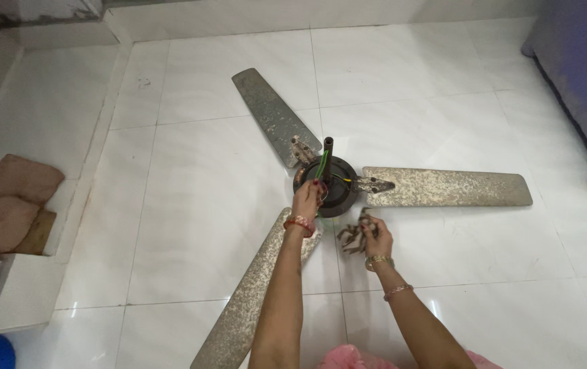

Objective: The person works on the central motor housing of a ceiling fan lying on a tiled floor. They use a yellow screwdriver to adjust screws and manipulate the internal wiring, including a white capacitor and green wires, while holding the housing steady.

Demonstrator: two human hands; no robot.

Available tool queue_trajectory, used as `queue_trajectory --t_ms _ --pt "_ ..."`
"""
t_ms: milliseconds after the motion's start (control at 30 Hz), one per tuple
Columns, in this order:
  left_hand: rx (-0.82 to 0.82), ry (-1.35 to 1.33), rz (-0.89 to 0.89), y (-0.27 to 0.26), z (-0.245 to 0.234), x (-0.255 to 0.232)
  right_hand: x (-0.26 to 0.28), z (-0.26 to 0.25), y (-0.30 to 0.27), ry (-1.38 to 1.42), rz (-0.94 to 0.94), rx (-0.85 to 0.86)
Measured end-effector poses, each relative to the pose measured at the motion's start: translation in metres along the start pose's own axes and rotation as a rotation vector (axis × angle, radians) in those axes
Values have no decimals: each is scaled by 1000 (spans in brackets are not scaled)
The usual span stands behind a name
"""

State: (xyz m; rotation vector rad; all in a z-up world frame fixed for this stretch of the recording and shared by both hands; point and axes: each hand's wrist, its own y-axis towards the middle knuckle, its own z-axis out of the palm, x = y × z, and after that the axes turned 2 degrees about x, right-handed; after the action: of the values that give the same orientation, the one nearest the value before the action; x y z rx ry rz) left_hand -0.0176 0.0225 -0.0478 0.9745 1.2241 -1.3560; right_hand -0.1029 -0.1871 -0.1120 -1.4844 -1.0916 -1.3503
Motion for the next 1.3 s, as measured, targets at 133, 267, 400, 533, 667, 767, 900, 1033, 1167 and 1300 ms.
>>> queue_trajectory --t_ms 133,267,400,533,667,767,900,1033,1167,1300 --pt "-47 141 15 -24 -25 33 14 -1 15 -159 128 -57" --pt "-116 315 107 -47 -19 58 36 48 35 -182 -182 -68" --pt "-172 400 -14 -53 5 60 40 114 54 -46 257 82" --pt "-238 614 147 -68 13 57 18 141 59 -91 165 252" --pt "-420 687 187 -77 9 55 0 115 52 -235 82 288" --pt "-400 981 345 -73 6 66 -7 90 34 -187 107 235" --pt "-111 849 49 -63 7 95 -15 87 29 -101 125 100" --pt "67 555 -114 -62 10 114 -25 90 46 -23 84 55" --pt "131 346 -401 -65 15 97 -12 85 63 203 172 145" --pt "173 -70 -503 -70 12 56 35 63 67 -243 -265 339"
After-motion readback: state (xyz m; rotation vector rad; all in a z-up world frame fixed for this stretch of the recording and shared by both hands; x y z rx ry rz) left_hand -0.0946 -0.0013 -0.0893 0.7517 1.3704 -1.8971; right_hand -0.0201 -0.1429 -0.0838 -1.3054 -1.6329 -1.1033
